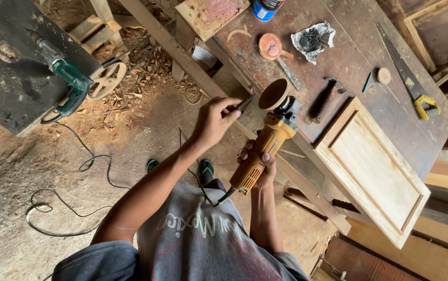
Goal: The person assembles a wooden frame by hammering nails into the corners. They then use a putty knife to apply wood filler to the nail holes and smooth the surface. Finally, they use a wooden stick to scrape off excess filler.
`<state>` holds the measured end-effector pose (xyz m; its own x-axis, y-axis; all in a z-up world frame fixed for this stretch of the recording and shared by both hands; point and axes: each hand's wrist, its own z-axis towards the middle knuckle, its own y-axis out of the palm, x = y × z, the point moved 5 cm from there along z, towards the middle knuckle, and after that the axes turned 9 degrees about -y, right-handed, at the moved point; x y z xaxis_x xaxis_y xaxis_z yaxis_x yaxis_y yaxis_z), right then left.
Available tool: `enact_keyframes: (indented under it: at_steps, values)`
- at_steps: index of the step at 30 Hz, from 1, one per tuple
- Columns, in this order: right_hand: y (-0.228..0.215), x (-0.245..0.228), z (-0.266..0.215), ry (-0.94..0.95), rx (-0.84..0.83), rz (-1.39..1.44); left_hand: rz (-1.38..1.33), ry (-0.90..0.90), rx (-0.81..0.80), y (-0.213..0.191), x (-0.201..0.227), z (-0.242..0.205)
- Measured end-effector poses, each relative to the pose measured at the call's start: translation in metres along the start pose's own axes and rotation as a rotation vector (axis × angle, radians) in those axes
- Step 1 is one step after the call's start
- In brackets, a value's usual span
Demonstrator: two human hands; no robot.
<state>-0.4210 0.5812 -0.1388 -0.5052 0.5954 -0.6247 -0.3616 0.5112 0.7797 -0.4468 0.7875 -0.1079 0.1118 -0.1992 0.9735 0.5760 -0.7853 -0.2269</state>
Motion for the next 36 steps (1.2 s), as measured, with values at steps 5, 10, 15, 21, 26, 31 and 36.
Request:
enact_keyframes:
  at_steps: [5,10,15,21,26,31,36]
  values:
    - [-0.005,0.001,-0.002,0.031,0.019,-0.035,-0.060,0.002,0.027,0.011,0.016,0.000]
    - [-0.012,0.001,-0.005,0.052,0.035,-0.046,-0.023,0.001,0.049,0.016,0.010,0.000]
    - [-0.017,0.001,-0.005,0.050,0.057,-0.070,-0.032,-0.012,0.030,0.027,-0.001,0.000]
    - [-0.020,0.001,-0.005,0.053,0.074,-0.094,-0.040,-0.050,0.001,0.033,-0.008,0.002]
    - [-0.022,0.001,-0.004,0.042,0.096,-0.131,-0.044,-0.027,-0.012,0.031,-0.009,0.003]
    - [-0.022,0.002,-0.005,0.044,0.111,-0.127,-0.037,0.024,-0.019,0.036,-0.015,0.004]
    - [-0.022,0.000,-0.007,0.031,0.111,-0.156,0.020,0.009,-0.051,0.045,-0.027,0.005]
